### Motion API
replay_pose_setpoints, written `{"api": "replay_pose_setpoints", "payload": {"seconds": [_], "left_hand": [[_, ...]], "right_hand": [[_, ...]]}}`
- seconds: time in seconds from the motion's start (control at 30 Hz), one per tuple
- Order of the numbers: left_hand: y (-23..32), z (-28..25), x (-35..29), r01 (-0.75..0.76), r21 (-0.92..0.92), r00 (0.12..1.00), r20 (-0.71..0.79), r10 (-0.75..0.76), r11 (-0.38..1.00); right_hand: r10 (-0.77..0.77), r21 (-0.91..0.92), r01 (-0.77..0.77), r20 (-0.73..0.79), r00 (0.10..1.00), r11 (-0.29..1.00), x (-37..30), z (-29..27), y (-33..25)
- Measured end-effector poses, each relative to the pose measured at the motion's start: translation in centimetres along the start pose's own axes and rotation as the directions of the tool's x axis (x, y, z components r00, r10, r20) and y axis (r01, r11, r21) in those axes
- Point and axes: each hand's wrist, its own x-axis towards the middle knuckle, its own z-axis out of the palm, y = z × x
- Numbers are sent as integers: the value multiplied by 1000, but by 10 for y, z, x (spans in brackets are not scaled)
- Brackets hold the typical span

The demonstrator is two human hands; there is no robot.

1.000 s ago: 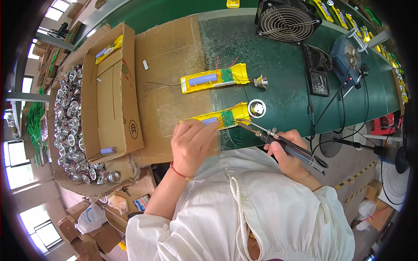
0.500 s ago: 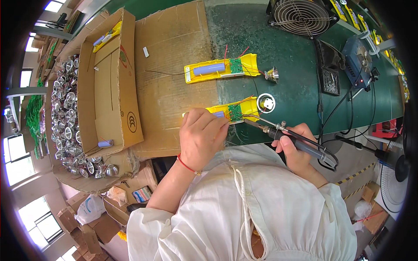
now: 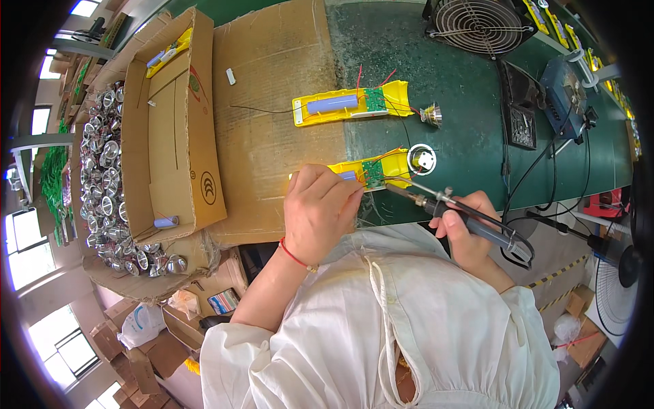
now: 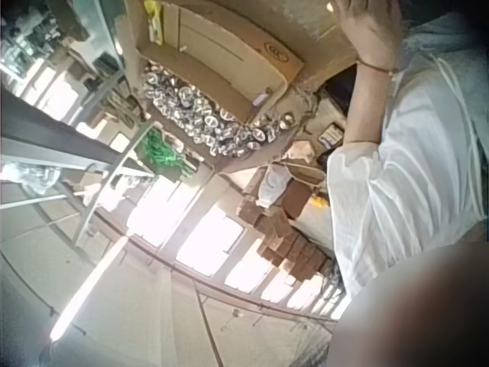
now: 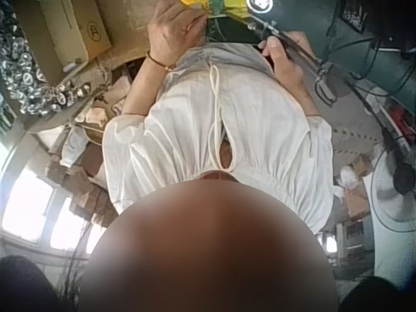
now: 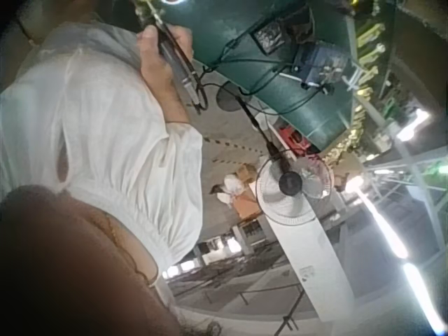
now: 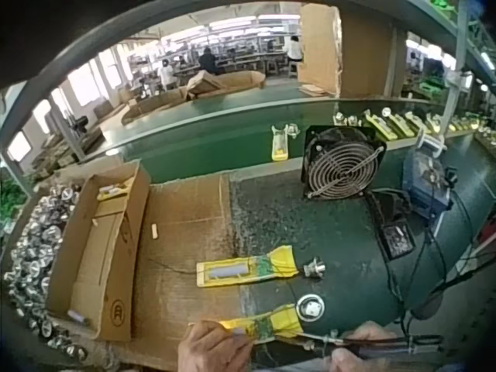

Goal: Soldering wires onto LED circuit boards and assembling them into plastic flashlight housings on a production line.

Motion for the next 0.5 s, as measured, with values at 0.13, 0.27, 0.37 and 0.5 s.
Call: {"api": "replay_pose_setpoints", "payload": {"seconds": [0.13,0.27,0.37,0.5], "left_hand": [[-1,-1,1,0,-13,1000,12,0,1000],[-3,-2,3,-4,-23,999,32,5,1000],[0,-5,5,19,-18,998,57,-18,1000],[2,-13,4,20,47,999,32,-21,999]], "right_hand": [[-100,82,109,-108,989,991,3,-3,5],[-122,76,132,-121,985,988,7,-4,4],[-156,131,174,-138,978,976,11,-8,7],[-196,131,220,-177,964,967,22,-10,11]]}}
